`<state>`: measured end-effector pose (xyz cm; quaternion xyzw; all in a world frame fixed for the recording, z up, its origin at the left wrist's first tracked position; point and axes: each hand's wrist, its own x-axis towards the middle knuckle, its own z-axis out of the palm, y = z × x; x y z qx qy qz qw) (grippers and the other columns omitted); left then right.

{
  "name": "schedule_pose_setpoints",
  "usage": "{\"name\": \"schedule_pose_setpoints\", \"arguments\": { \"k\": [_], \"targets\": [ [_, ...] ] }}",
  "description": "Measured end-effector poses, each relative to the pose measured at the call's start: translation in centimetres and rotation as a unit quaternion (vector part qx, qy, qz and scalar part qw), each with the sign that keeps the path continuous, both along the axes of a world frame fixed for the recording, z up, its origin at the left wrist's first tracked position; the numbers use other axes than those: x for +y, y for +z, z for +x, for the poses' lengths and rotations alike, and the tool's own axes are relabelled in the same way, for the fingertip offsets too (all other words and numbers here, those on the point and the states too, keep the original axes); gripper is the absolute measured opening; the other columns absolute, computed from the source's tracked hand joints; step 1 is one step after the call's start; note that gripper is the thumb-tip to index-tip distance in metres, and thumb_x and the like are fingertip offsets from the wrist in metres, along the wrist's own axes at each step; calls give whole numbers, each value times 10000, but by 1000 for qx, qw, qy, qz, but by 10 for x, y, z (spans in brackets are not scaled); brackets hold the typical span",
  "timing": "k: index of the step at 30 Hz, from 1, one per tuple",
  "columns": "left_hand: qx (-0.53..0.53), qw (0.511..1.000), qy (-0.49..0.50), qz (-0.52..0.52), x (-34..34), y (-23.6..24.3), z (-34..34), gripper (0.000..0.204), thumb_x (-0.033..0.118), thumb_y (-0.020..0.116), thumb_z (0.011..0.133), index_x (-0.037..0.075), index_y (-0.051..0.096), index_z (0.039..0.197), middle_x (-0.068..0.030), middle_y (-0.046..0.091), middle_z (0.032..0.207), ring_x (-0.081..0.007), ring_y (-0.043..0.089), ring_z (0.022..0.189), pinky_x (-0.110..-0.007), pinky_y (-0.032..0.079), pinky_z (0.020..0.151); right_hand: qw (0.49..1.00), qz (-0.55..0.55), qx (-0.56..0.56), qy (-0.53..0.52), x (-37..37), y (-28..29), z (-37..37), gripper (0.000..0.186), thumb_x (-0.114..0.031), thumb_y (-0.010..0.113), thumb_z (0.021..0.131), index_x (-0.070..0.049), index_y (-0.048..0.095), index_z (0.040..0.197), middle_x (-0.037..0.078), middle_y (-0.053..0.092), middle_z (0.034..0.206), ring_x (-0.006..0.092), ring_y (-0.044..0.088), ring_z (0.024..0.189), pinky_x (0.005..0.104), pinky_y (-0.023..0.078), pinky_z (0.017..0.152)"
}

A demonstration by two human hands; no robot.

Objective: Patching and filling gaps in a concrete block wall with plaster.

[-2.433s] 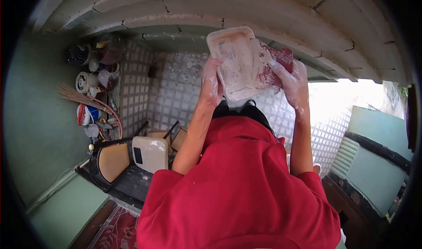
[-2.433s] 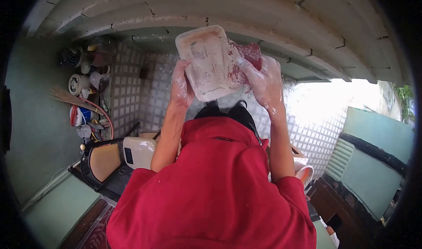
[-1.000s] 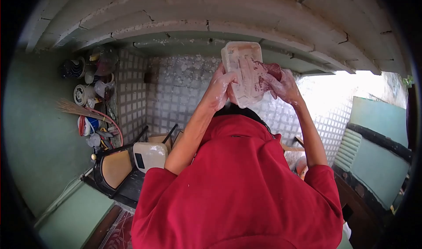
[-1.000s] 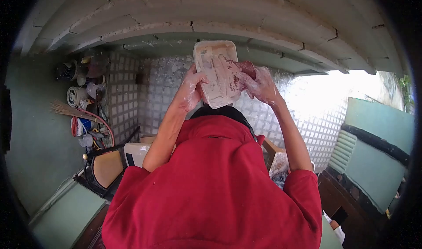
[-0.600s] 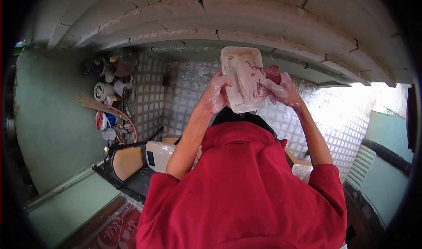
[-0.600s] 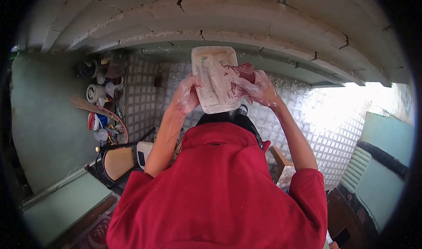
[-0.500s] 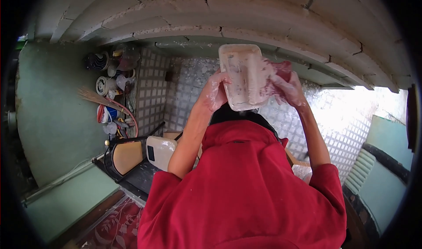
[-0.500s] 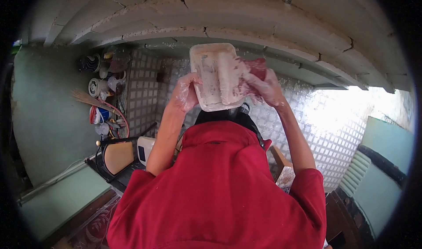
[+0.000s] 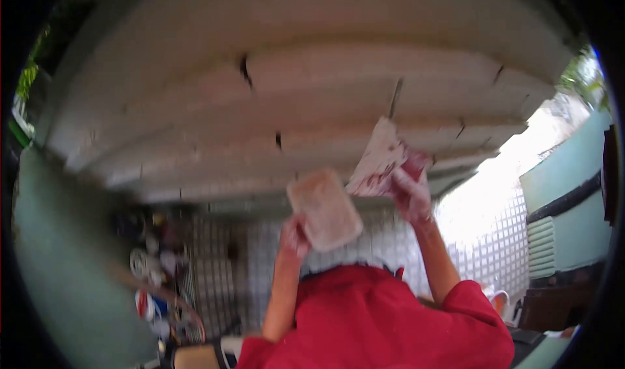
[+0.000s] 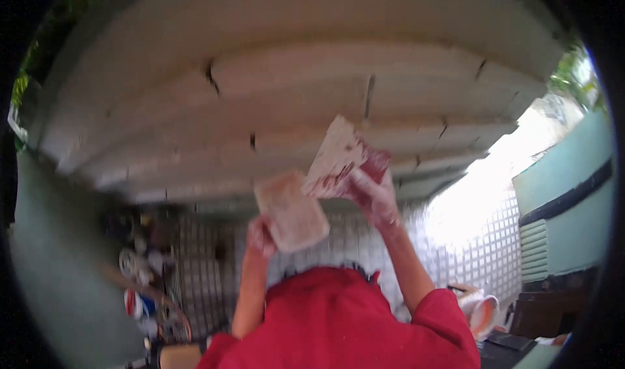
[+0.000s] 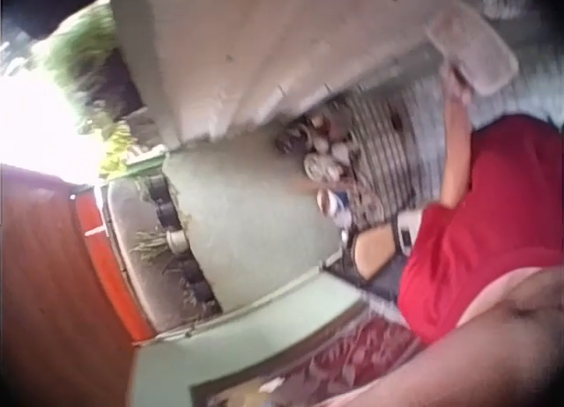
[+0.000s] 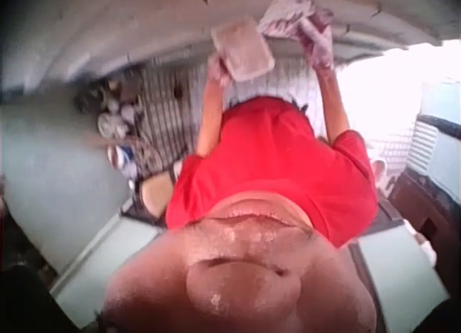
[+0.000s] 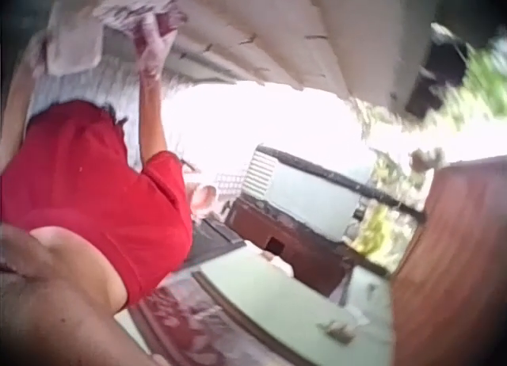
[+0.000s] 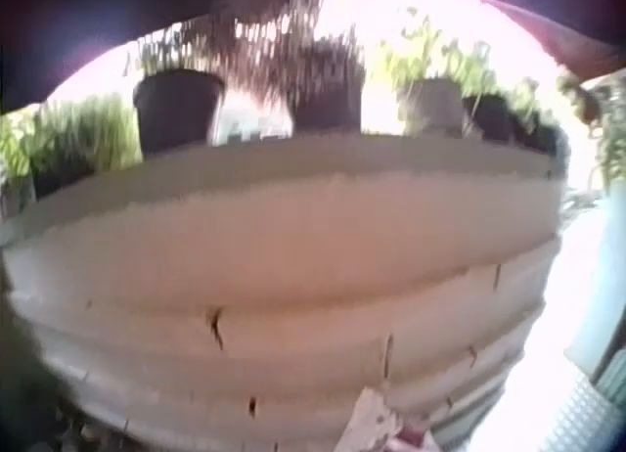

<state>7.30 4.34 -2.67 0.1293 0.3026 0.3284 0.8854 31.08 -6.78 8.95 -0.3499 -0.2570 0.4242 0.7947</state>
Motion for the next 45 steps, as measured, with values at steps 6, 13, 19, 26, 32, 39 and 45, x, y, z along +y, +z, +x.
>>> {"name": "schedule_pose_setpoints", "arguments": {
  "k": [6,13,19,26,32,39,45],
  "targets": [
    [4,1000,-18,23,32,-10,-65,433,97,521,800,-39,532,1210,-153,626,1157,-332,622,1078,-521,503,966,987,74,-96,-101,63,80,-20,284,-103,640,921,-4,584,1182,25,651,990,117,641,882,295,552,795],
    [-4,999,-36,29,61,-15,-129,467,85,524,774,-36,512,1225,-140,617,1160,-329,616,1078,-499,508,943,843,58,-394,-362,121,140,-24,247,-46,609,924,39,631,1155,87,675,1072,154,652,927,298,545,826],
    [39,999,-17,-9,66,-29,-166,514,90,520,753,-34,489,1251,-145,603,1178,-340,607,1081,-514,498,951,533,77,-658,-526,173,190,3,385,11,622,837,-28,639,1220,144,633,1242,282,612,1145,353,512,934],
    [49,998,21,18,62,-16,-170,559,84,510,725,-33,474,1270,-161,580,1203,-368,579,1118,-531,478,978,356,44,-756,-548,229,219,32,434,-29,583,824,-64,627,1254,108,596,1309,300,519,1268,408,400,1094],
    [52,998,17,2,58,-4,-159,616,85,495,684,-22,465,1290,-167,561,1233,-376,558,1153,-534,465,1002,355,-6,-776,-521,234,186,43,471,-86,574,847,-43,563,1315,133,551,1356,334,515,1262,423,386,1096],
    [17,999,3,28,64,-4,-143,620,87,503,672,-22,471,1282,-166,562,1233,-377,558,1152,-536,450,1017,441,-6,-741,-506,189,192,27,390,-96,519,890,-83,617,1267,133,600,1292,333,522,1256,393,442,1045],
    [14,1000,-3,13,61,-3,-135,599,59,499,685,-19,467,1278,-150,580,1211,-365,563,1146,-515,459,1009,349,33,-745,-567,226,219,43,448,-199,616,845,-45,601,1265,141,611,1266,318,538,1237,414,423,1059]
  ]
}}
